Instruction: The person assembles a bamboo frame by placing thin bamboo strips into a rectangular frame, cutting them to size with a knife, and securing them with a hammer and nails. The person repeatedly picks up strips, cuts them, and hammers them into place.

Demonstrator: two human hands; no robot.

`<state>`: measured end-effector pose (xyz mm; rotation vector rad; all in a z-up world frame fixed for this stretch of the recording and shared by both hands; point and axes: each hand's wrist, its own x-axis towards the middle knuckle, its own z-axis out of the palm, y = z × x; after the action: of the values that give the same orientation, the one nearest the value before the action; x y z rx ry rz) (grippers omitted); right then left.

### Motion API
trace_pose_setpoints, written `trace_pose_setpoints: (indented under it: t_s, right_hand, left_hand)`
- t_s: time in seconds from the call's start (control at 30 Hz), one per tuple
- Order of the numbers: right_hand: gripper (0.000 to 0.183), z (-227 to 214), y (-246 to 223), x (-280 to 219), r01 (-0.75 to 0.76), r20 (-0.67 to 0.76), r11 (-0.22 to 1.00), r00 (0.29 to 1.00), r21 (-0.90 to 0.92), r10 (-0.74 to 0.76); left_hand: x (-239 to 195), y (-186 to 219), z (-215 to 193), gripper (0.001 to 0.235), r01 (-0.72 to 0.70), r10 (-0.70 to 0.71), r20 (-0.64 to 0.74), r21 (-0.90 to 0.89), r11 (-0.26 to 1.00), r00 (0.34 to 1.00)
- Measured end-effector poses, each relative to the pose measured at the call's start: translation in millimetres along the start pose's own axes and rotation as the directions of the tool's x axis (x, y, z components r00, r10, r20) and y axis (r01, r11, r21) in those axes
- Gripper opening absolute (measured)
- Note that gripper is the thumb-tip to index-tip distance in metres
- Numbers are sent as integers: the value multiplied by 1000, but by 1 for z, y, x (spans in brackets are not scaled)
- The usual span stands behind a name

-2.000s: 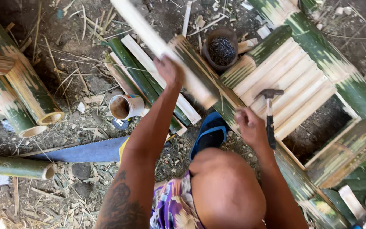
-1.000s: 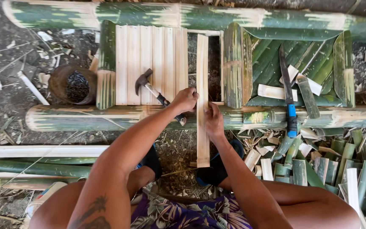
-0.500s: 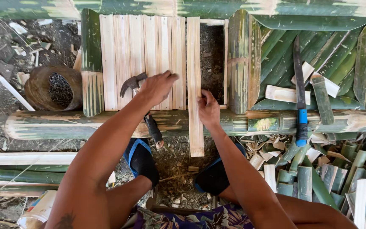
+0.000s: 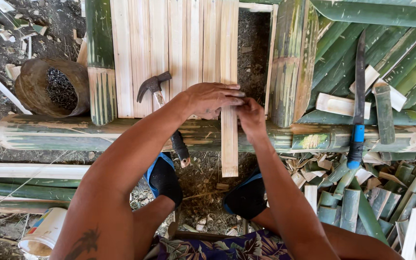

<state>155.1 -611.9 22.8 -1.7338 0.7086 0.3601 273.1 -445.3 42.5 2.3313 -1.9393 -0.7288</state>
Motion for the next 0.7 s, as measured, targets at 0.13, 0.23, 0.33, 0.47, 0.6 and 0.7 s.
trace_pose_setpoints:
  t_s: [0.13,0.23,0.33,0.47,0.6,0.7]
  right_hand:
    - [23,-8,-13,2,-63,29,977,998,202,59]
    - [28,-9,-17,-1,-70,-3,970,997,234,73]
    - [29,-8,-15,-2,-53,-7,980,998,191,55]
    - [26,-7,-7,2,6,-17,984,1000,178,-3]
    - [24,-6,2,6,27,-26,980,999,197,-22]
    - [23,-5,6,7,57,-37,978,998,202,-51]
  left_hand:
    - [0,-6,-3,87,6,0,47,-123,992,999]
    - [-4,-8,-7,84,-40,43,78,-43,998,996]
    - [-6,-8,-8,73,-85,81,65,59,995,995]
    - [-6,-11,-3,65,-89,87,38,32,996,995]
    - [-5,-15,0,63,-92,92,26,-18,996,995]
    - [-6,-15,0,63,-82,82,13,-39,996,997]
